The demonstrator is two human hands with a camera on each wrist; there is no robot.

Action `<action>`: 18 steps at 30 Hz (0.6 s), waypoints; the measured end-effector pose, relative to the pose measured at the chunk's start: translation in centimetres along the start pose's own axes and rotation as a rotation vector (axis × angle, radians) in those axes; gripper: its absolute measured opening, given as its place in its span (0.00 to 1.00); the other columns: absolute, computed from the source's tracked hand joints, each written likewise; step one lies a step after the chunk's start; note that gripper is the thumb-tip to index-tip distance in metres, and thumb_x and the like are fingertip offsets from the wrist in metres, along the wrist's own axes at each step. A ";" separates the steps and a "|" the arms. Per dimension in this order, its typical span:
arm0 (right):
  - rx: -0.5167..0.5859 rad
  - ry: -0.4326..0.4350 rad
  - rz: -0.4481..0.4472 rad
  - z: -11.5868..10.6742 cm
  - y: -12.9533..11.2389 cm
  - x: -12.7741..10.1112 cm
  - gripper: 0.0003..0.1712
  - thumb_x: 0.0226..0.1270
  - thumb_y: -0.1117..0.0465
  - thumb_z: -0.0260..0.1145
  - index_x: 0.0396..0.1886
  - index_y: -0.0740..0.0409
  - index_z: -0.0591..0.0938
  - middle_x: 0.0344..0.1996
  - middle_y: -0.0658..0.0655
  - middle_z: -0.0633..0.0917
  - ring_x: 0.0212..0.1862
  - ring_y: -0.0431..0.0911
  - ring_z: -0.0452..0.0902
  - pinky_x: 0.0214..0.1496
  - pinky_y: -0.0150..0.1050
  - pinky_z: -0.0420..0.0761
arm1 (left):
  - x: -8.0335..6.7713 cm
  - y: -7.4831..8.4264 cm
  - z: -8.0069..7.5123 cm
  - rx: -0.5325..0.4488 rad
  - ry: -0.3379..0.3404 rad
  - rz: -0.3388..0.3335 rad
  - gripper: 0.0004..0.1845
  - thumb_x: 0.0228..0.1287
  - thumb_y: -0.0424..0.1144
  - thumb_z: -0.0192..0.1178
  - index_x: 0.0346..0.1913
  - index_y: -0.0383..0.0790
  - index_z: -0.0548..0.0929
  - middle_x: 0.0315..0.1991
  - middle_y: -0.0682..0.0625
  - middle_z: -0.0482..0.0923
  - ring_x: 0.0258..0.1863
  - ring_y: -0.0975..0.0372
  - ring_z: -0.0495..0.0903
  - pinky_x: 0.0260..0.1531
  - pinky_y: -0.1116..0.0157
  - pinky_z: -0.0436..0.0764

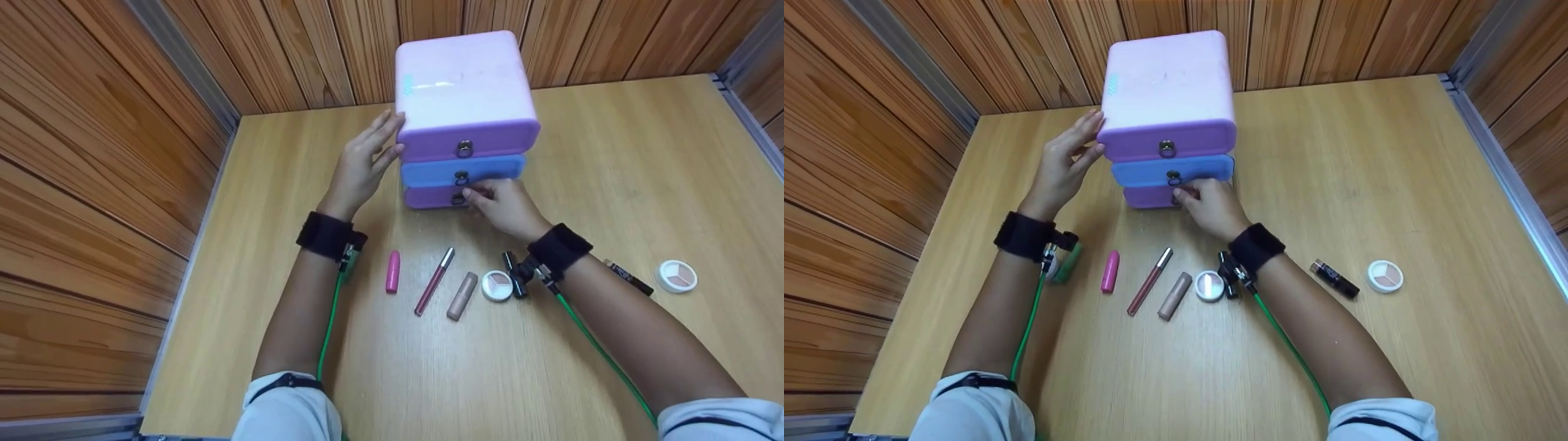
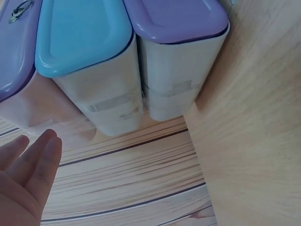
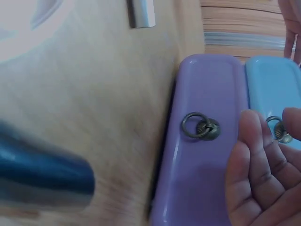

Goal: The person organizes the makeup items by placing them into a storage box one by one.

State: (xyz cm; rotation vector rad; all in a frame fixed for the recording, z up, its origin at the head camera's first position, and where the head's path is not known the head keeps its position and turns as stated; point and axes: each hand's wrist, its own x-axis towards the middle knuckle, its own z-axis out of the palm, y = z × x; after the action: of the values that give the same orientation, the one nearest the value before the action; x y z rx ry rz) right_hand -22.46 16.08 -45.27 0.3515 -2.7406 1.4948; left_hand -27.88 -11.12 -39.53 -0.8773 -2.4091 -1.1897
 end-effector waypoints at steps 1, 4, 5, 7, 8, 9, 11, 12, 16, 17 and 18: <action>0.010 -0.001 0.014 0.1 0.0 0.1 0.17 0.73 0.56 0.62 0.44 0.66 0.85 0.26 0.59 0.85 0.30 0.58 0.82 0.29 0.43 0.83 | 0.0 0.1 0.1 -0.007 0.001 -0.004 0.24 0.72 0.47 0.54 0.69 0.52 0.72 0.71 0.46 0.62 0.66 0.67 0.64 0.57 0.72 0.72; 0.057 -0.011 0.048 0.2 0.0 0.4 0.18 0.73 0.55 0.61 0.46 0.68 0.85 0.27 0.60 0.85 0.29 0.55 0.83 0.33 0.48 0.84 | 0.0 0.2 0.4 -0.039 0.010 -0.002 0.23 0.72 0.45 0.54 0.68 0.51 0.73 0.71 0.46 0.63 0.66 0.67 0.64 0.57 0.72 0.72; 0.081 -0.019 0.058 0.2 0.0 0.4 0.19 0.74 0.55 0.61 0.47 0.68 0.84 0.28 0.60 0.85 0.29 0.54 0.83 0.34 0.49 0.84 | 0.0 0.2 0.5 -0.053 0.008 -0.009 0.23 0.72 0.44 0.54 0.68 0.51 0.73 0.71 0.47 0.63 0.65 0.68 0.65 0.57 0.72 0.72; 0.116 -0.031 0.069 0.2 -0.1 0.5 0.19 0.74 0.56 0.60 0.48 0.69 0.83 0.29 0.61 0.85 0.29 0.52 0.83 0.34 0.47 0.84 | 0.0 0.3 0.6 -0.083 0.002 -0.022 0.23 0.72 0.44 0.54 0.68 0.52 0.73 0.70 0.49 0.64 0.64 0.70 0.66 0.56 0.72 0.73; 0.130 -0.033 0.069 0.2 -0.1 0.5 0.19 0.74 0.56 0.60 0.49 0.70 0.83 0.29 0.62 0.85 0.29 0.52 0.83 0.34 0.45 0.85 | 0.1 0.3 0.7 -0.096 0.000 -0.025 0.23 0.72 0.44 0.54 0.68 0.52 0.73 0.70 0.49 0.64 0.64 0.70 0.66 0.55 0.72 0.74; 0.151 -0.032 0.070 0.2 -0.1 0.5 0.19 0.74 0.57 0.60 0.49 0.70 0.82 0.30 0.63 0.85 0.28 0.51 0.83 0.33 0.43 0.85 | 0.1 0.3 0.7 -0.106 -0.001 -0.025 0.23 0.72 0.43 0.55 0.68 0.51 0.73 0.70 0.49 0.65 0.64 0.70 0.66 0.54 0.72 0.75; 0.187 -0.024 0.069 0.2 -0.1 0.6 0.18 0.74 0.59 0.60 0.50 0.72 0.81 0.31 0.65 0.85 0.28 0.51 0.82 0.32 0.40 0.84 | 0.2 0.3 0.8 -0.119 -0.003 -0.028 0.23 0.72 0.43 0.55 0.68 0.50 0.73 0.69 0.50 0.65 0.64 0.70 0.67 0.53 0.72 0.76; 0.210 -0.019 0.067 0.2 -0.2 0.7 0.18 0.74 0.59 0.61 0.50 0.73 0.81 0.31 0.66 0.84 0.28 0.50 0.82 0.32 0.39 0.84 | 0.2 0.3 0.8 -0.123 -0.001 -0.027 0.23 0.71 0.42 0.55 0.68 0.50 0.73 0.69 0.49 0.66 0.64 0.70 0.67 0.52 0.72 0.77; 0.293 0.002 0.066 0.4 -0.6 0.9 0.17 0.73 0.62 0.61 0.48 0.76 0.80 0.30 0.67 0.83 0.25 0.45 0.81 0.30 0.37 0.84 | 0.1 0.2 0.8 -0.131 0.010 -0.029 0.23 0.71 0.41 0.56 0.67 0.47 0.74 0.68 0.46 0.67 0.60 0.69 0.72 0.49 0.72 0.78; 0.307 0.005 0.067 0.5 -0.7 0.9 0.17 0.73 0.62 0.61 0.47 0.76 0.80 0.29 0.67 0.83 0.25 0.44 0.81 0.30 0.37 0.84 | 0.1 0.2 0.8 -0.134 0.011 -0.028 0.23 0.71 0.41 0.56 0.67 0.47 0.74 0.68 0.46 0.67 0.58 0.69 0.74 0.49 0.72 0.78; 0.319 0.005 0.067 0.5 -0.9 1.0 0.17 0.73 0.62 0.61 0.46 0.77 0.79 0.29 0.67 0.83 0.24 0.43 0.81 0.30 0.38 0.85 | 0.1 0.2 0.7 -0.138 0.014 -0.026 0.23 0.71 0.41 0.56 0.67 0.46 0.74 0.68 0.45 0.67 0.57 0.68 0.75 0.48 0.71 0.79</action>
State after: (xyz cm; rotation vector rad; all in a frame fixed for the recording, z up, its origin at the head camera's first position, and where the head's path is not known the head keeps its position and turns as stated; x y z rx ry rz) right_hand -23.19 14.99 -44.74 0.2576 -2.5295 1.9503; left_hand -27.84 -10.41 -39.82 -0.8767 -2.3571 -1.3808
